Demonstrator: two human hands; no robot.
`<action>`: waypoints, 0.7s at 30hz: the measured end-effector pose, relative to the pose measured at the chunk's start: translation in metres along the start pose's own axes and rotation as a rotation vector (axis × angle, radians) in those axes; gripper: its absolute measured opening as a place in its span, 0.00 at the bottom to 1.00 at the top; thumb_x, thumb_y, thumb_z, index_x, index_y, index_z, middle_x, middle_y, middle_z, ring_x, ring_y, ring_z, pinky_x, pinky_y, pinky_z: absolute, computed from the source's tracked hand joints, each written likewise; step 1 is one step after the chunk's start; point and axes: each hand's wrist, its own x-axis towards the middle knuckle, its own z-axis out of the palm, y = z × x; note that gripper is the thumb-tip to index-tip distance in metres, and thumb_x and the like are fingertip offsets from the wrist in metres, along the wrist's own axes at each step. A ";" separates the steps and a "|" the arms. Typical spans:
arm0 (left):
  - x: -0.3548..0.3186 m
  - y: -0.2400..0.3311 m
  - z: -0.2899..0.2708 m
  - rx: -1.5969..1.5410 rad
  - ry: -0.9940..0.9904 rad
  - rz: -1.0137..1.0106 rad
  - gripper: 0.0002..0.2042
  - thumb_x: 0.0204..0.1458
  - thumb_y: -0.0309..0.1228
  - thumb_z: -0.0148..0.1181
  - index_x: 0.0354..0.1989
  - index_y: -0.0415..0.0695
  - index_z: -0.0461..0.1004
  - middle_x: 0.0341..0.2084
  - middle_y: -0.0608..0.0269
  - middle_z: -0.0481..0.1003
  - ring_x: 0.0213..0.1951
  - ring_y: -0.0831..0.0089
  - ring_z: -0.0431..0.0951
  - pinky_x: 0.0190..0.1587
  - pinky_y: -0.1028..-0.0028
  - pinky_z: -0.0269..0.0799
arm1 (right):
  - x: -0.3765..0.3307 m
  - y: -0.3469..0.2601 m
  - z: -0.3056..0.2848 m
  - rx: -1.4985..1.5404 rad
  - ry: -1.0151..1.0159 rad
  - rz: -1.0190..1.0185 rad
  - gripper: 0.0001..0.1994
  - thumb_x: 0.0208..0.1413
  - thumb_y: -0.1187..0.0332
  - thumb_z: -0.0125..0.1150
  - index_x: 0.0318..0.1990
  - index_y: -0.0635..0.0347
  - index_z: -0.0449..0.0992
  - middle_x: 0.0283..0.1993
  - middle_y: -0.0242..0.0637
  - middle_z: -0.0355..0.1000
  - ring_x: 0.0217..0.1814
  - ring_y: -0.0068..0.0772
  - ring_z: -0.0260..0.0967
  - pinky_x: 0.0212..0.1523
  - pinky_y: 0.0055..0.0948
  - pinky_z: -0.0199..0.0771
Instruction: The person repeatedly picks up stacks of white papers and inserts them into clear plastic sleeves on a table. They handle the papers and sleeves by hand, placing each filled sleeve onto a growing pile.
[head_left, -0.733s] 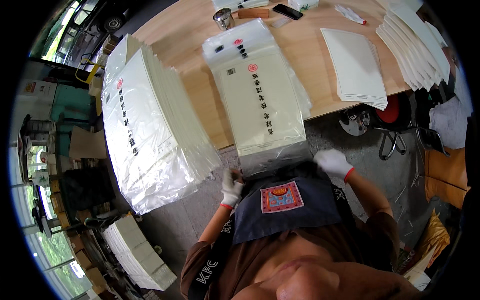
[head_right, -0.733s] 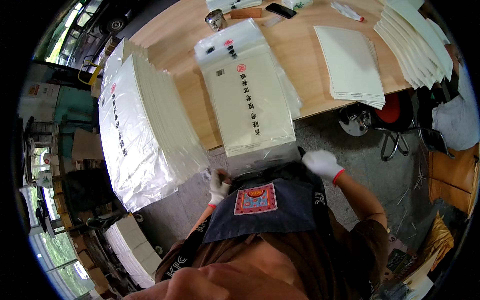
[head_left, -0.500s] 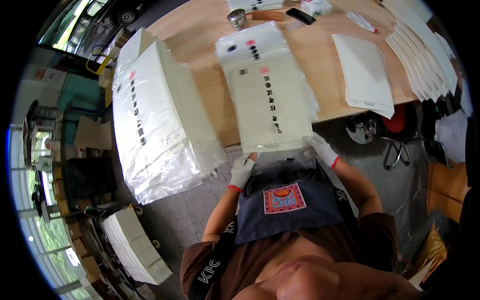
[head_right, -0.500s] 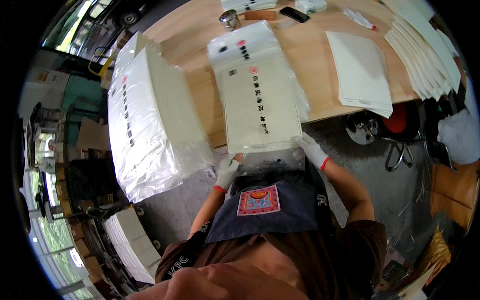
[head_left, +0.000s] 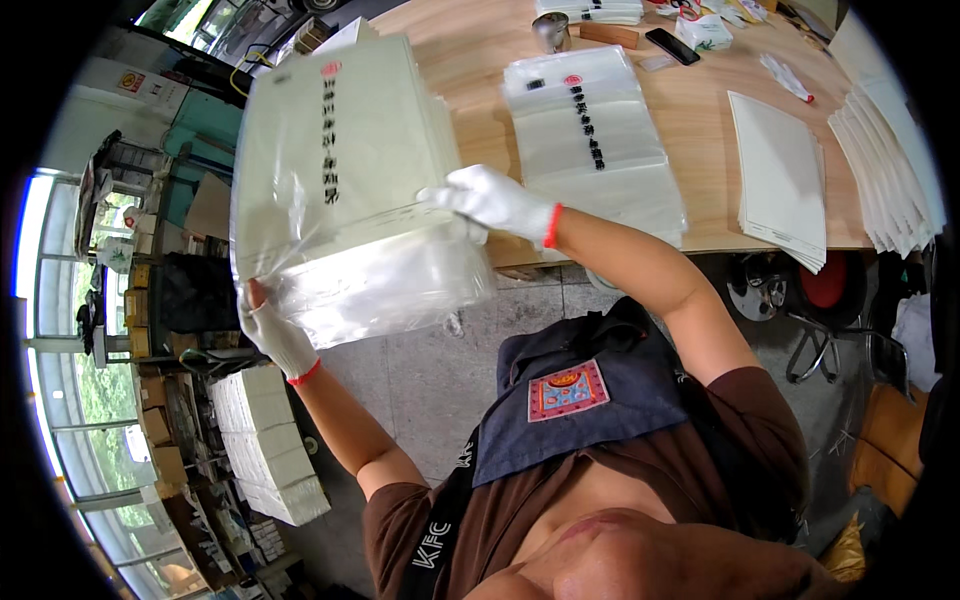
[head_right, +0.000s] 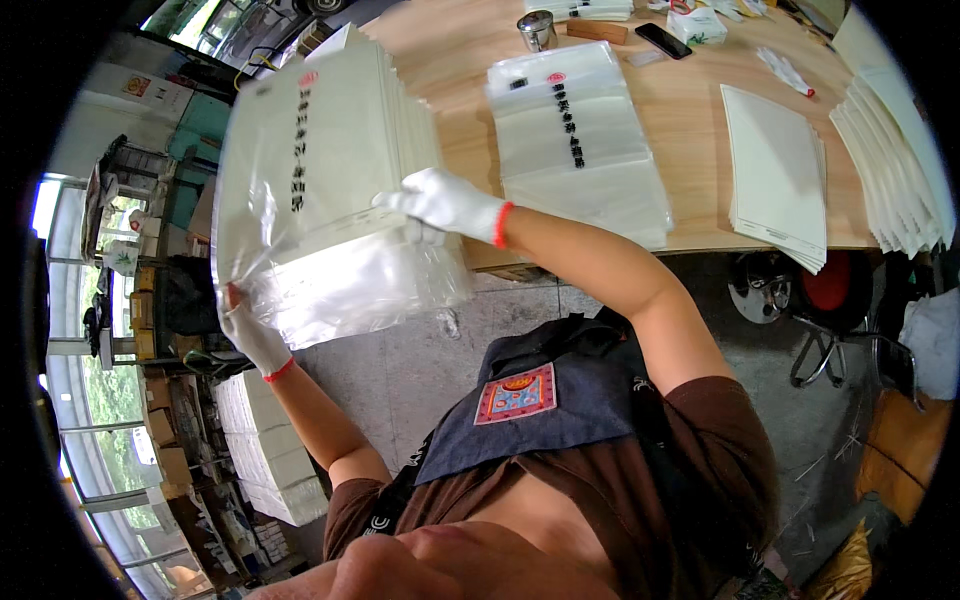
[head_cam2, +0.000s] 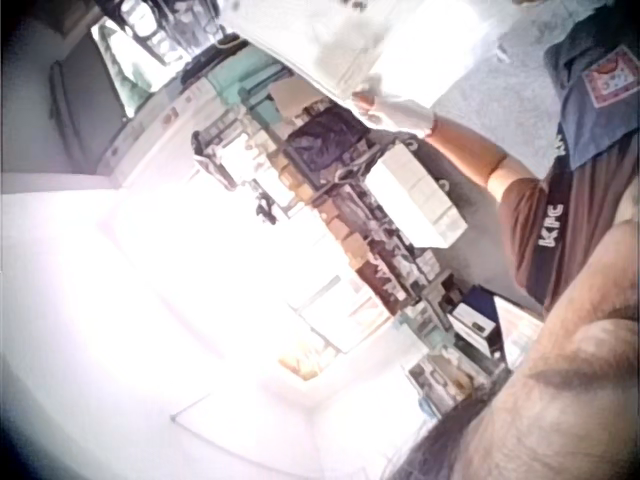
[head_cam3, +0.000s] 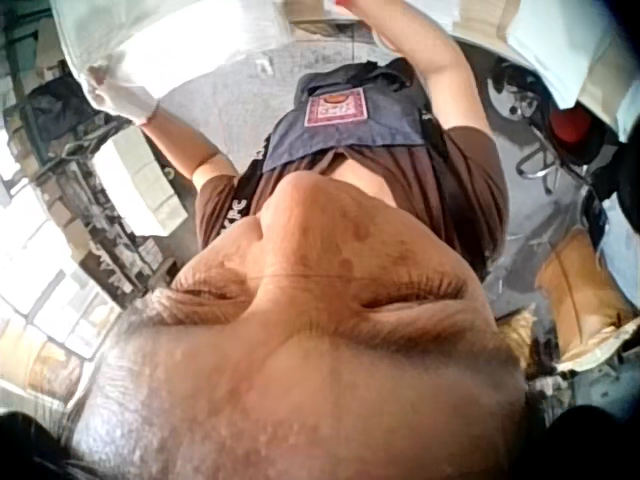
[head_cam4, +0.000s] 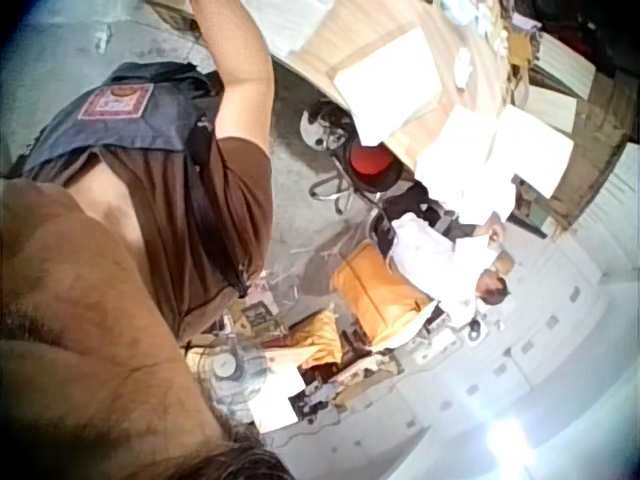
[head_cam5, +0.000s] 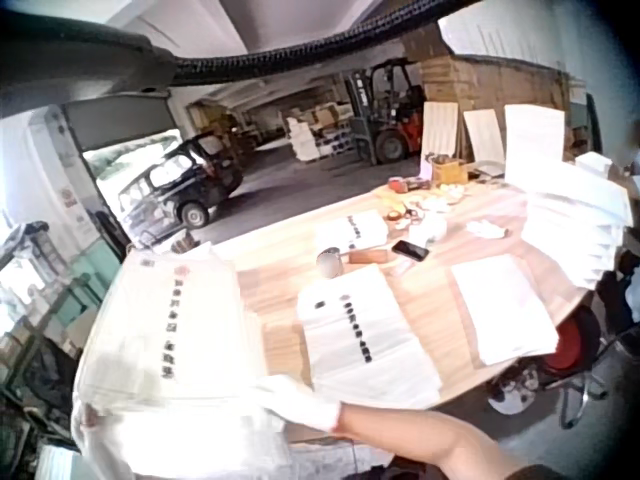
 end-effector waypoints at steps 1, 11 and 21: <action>0.015 -0.026 -0.021 0.221 -0.100 -0.086 0.13 0.57 0.38 0.55 0.29 0.40 0.74 0.25 0.66 0.73 0.26 0.79 0.70 0.30 0.81 0.67 | 0.004 -0.005 0.008 -0.187 0.038 0.003 0.26 0.52 0.41 0.55 0.25 0.60 0.73 0.18 0.34 0.70 0.22 0.27 0.68 0.26 0.29 0.68; -0.223 -0.226 0.030 0.143 -0.745 -0.758 0.05 0.54 0.29 0.55 0.35 0.43 0.75 0.28 0.66 0.74 0.30 0.77 0.73 0.31 0.75 0.69 | -0.102 0.145 0.014 -0.754 -0.066 0.123 0.19 0.49 0.46 0.54 0.29 0.53 0.74 0.28 0.41 0.73 0.33 0.44 0.73 0.34 0.42 0.69; -0.246 -0.122 0.301 0.391 -1.446 1.018 0.13 0.48 0.36 0.57 0.44 0.55 0.75 0.43 0.62 0.74 0.47 0.61 0.71 0.66 0.54 0.47 | -0.199 0.189 -0.037 -0.611 0.340 0.410 0.18 0.54 0.49 0.52 0.39 0.53 0.74 0.34 0.45 0.75 0.41 0.50 0.72 0.43 0.42 0.69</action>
